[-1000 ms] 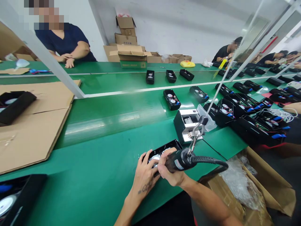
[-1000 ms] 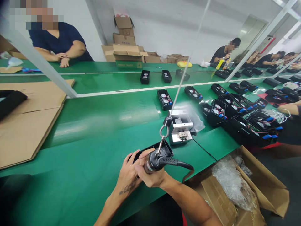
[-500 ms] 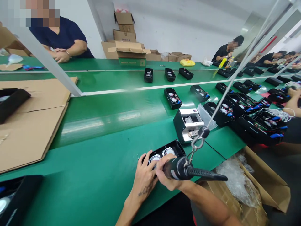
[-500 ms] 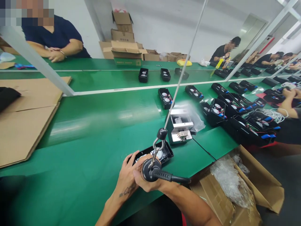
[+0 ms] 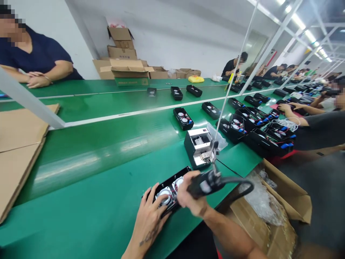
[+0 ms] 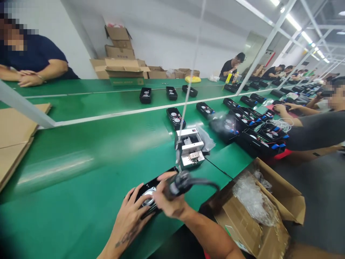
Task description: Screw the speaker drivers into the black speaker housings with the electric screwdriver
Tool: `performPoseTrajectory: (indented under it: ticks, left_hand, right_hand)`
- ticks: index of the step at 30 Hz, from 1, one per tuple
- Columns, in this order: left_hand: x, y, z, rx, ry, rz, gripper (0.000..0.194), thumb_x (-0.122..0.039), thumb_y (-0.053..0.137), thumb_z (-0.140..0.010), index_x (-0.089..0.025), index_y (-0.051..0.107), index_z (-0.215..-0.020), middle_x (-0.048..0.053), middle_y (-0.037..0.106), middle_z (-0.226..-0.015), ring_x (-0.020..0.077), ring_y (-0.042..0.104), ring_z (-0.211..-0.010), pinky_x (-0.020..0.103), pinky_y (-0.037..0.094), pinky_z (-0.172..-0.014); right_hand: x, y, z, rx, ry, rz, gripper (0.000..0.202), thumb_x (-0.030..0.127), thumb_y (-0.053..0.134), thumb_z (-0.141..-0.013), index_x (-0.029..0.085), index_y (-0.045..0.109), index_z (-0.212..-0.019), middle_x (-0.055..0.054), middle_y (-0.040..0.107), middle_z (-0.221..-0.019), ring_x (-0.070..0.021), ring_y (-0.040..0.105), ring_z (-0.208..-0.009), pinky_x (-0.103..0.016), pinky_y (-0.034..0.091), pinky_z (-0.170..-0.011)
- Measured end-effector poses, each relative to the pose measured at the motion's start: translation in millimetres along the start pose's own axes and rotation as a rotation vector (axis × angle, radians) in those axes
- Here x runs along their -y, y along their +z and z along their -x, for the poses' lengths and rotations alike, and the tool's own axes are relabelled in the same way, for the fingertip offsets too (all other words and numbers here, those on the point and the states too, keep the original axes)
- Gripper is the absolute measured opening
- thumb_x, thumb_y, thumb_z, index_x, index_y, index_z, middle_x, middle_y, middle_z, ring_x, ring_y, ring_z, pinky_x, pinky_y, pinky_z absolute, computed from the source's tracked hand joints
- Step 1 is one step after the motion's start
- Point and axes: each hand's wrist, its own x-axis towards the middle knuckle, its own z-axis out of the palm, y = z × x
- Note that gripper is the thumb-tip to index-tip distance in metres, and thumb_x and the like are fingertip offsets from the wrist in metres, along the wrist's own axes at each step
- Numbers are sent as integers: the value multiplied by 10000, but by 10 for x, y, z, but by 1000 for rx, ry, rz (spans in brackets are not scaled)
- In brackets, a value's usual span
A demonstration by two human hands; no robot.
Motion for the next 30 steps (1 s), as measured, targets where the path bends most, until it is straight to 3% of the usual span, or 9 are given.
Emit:
performPoseTrajectory:
  ticks: [2, 5, 8, 11, 15, 19, 24, 30]
  left_hand:
    - [63, -52, 84, 16, 8, 16, 111, -172, 765, -863, -279, 764, -895, 30, 788, -1186, 388, 523, -1501, 608, 417, -1241]
    - [124, -155, 173, -10, 31, 24, 84, -215, 763, -898, -268, 733, -841, 40, 789, -1163, 381, 539, -1500, 604, 438, -1238]
    - [127, -251, 132, -47, 85, 2, 18, -289, 750, -959, -275, 746, -947, 56, 792, -1138, 366, 592, -1452, 581, 489, -1193]
    - [38, -290, -30, -100, 88, 3, 103, -316, 734, -998, -272, 730, -1091, 55, 800, -1126, 329, 673, -1344, 562, 502, -1179]
    - [-177, -213, -253, -54, 40, -4, 190, -417, 654, -1061, -259, 715, -1146, 44, 816, -1074, 287, 741, -1153, 527, 509, -1136]
    - [-330, -98, -336, 67, 34, -71, 298, -513, 599, -1077, -249, 736, -1105, 35, 819, -943, 277, 737, -963, 492, 535, -988]
    - [-379, -89, -340, 135, 42, -130, 168, -330, 592, -1091, -260, 744, -1074, -7, 765, -769, 238, 689, -824, 436, 509, -902]
    - [-378, -119, -355, 125, 51, -121, 160, -287, 596, -1089, -257, 754, -1083, -19, 739, -739, 227, 674, -808, 420, 487, -900]
  right_hand:
    - [141, -278, -233, -235, -125, -21, 334, 419, 686, -1007, 331, 462, -1238, 153, 482, -561, -132, 434, -394, -287, 410, -452]
    - [291, -732, -651, -548, -245, 143, 392, 379, 766, -961, 274, 487, -1216, 143, 542, -569, -134, 508, -436, -311, 487, -545]
    - [247, -1028, -960, -623, -285, 295, 363, 393, 779, -907, 248, 511, -1105, 134, 572, -542, -134, 524, -428, -318, 501, -557]
    - [103, -1121, -1083, -589, -239, 331, 355, 415, 790, -856, 253, 517, -1013, 129, 557, -526, -130, 509, -412, -311, 481, -522]
    - [37, -1120, -1037, -435, -59, 356, 370, 416, 857, -782, 250, 562, -931, 110, 543, -525, -133, 503, -420, -302, 455, -473]
    - [147, -1043, -763, -225, 81, 178, 382, 420, 876, -810, 241, 585, -980, 123, 530, -516, -114, 463, -376, -276, 399, -423]
    - [265, -712, -257, -190, -12, -132, 371, 413, 802, -941, 281, 538, -1167, 146, 473, -567, -99, 408, -352, -251, 370, -394]
    - [53, -291, 16, -82, -144, -253, 285, 328, 721, -1033, 328, 526, -1240, 124, 527, -681, -67, 409, -361, -199, 355, -358]
